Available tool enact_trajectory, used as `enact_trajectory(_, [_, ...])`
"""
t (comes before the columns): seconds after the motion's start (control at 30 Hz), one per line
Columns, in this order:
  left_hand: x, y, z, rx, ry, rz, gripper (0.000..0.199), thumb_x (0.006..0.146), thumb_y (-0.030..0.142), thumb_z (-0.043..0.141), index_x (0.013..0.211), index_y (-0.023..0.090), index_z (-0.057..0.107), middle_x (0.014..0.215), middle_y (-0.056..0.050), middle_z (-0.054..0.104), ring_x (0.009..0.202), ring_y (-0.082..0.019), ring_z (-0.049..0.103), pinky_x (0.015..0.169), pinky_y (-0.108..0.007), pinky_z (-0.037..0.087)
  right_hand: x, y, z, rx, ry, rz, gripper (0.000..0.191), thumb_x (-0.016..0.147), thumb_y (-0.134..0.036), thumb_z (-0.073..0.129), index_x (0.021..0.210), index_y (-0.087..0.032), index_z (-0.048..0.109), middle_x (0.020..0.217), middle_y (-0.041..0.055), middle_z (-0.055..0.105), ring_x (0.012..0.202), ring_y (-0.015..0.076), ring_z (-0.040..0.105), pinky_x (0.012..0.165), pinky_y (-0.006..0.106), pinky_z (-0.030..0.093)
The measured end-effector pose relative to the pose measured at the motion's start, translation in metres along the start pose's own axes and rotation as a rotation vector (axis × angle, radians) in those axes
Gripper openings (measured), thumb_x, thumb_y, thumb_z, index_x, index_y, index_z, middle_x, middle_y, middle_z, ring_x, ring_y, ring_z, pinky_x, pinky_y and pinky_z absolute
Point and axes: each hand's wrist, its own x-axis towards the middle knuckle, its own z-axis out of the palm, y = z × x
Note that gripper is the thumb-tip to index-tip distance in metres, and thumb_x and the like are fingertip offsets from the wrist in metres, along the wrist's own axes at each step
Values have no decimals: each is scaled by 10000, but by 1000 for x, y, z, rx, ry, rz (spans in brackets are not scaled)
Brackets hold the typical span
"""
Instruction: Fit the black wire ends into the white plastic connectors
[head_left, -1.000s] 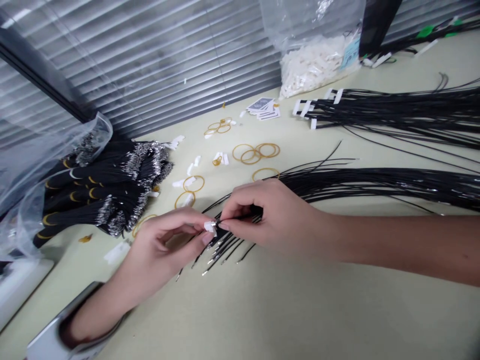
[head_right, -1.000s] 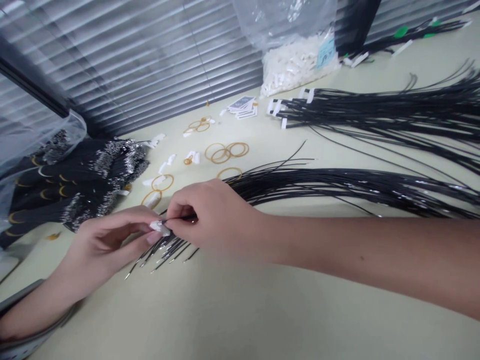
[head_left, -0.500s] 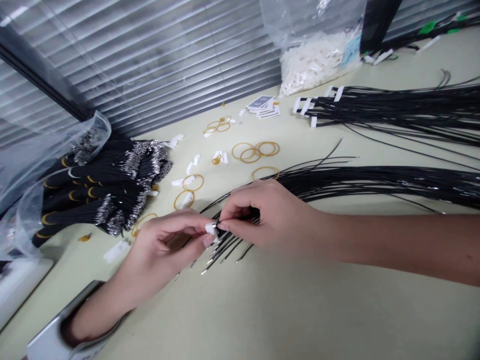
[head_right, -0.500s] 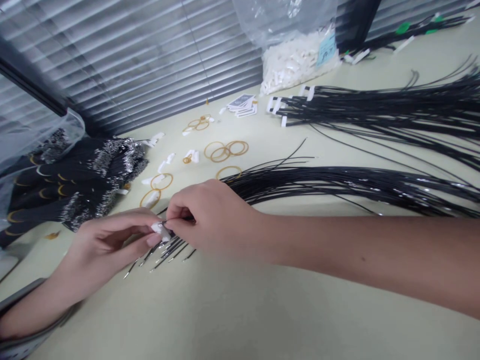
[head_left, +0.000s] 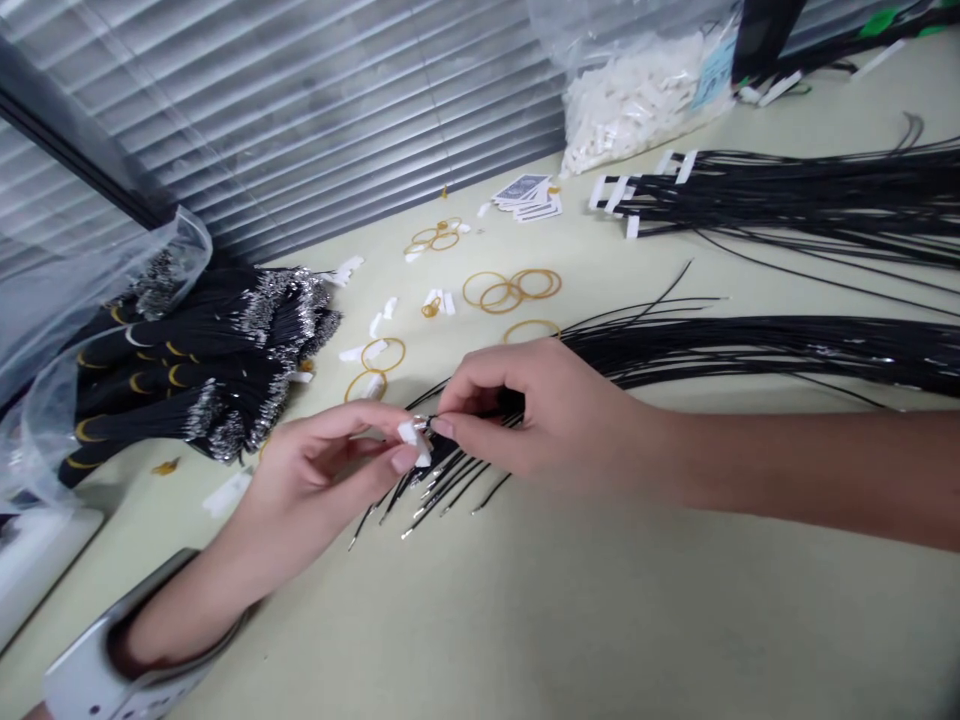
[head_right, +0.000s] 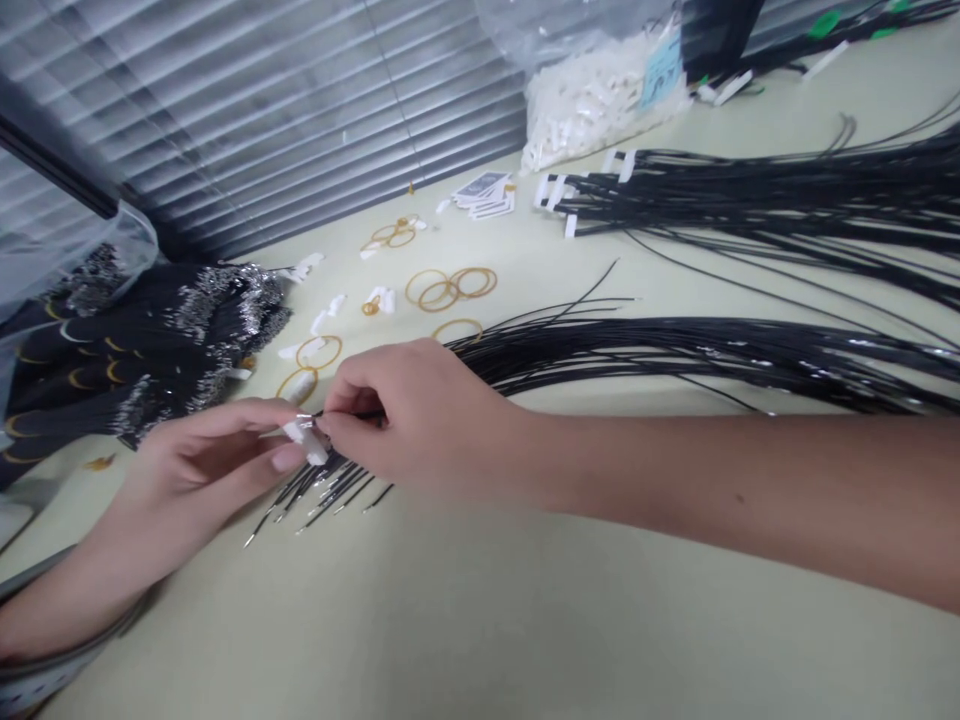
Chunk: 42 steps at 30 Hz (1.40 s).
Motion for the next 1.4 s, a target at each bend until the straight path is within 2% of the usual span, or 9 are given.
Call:
enact_trajectory(0.1, [0,1,0,-1,-15,-9,242,784,91,619,893,298,680,754,54,653,634,-54,542,566,-107,449,0,0,0,-17,3,1,105,756,-124,564,671,-118,624,567,-54,547,515,19,446,493,151,340])
enact_trajectory(0.27, [1,2,1,18,-3,-13,164,777,102,622,860,228,684,747,15,658,606,-71,526,530,-136,442,1,1,0,-33,-3,-11,102,765,-122,568,694,-119,641,564,-55,565,505,20,459,482,162,334])
enact_trajectory(0.47, [1,2,1,36,-18,-17,181,784,126,622,864,275,686,748,35,662,611,-68,537,537,-126,451,0,1,0,-38,2,-21,83,752,-101,580,697,-115,640,580,-57,581,525,20,483,513,163,348])
enact_trajectory(0.7, [2,3,1,49,-6,-20,156,768,128,636,838,257,691,742,25,674,602,-77,555,528,-130,461,1,1,0,-44,5,-22,74,741,-102,585,694,-126,637,585,-58,578,528,27,481,529,173,347])
enact_trajectory(0.93, [1,1,1,90,-28,34,193,781,109,624,871,270,680,751,41,669,626,-71,572,554,-122,474,2,2,0,-76,-10,-21,78,751,-125,585,696,-132,639,598,-61,598,544,33,503,527,182,341])
enact_trajectory(1.1, [-2,1,2,234,-20,125,215,781,92,624,878,280,662,792,45,660,699,-73,583,625,-136,472,0,5,1,-174,-36,-114,113,786,-151,559,704,-128,635,606,-50,586,559,40,471,552,200,332])
enact_trajectory(1.2, [-4,3,4,302,-39,151,178,794,102,616,879,254,653,810,17,654,716,-95,582,623,-179,466,-2,6,3,-255,-58,-206,139,825,-151,523,739,-120,628,670,-33,605,628,59,486,627,225,336])
enact_trajectory(1.3, [-5,3,6,320,-22,188,171,791,100,616,877,243,651,818,5,655,719,-106,586,624,-199,467,-3,7,4,-266,-50,-226,141,838,-152,514,752,-117,621,685,-36,605,648,59,486,643,225,332])
enact_trajectory(1.4, [-4,4,6,263,14,136,170,780,104,629,866,249,652,758,28,651,684,-87,593,607,-159,475,-3,6,3,-232,-23,-213,131,834,-149,522,748,-115,616,670,-47,585,622,42,464,622,201,331])
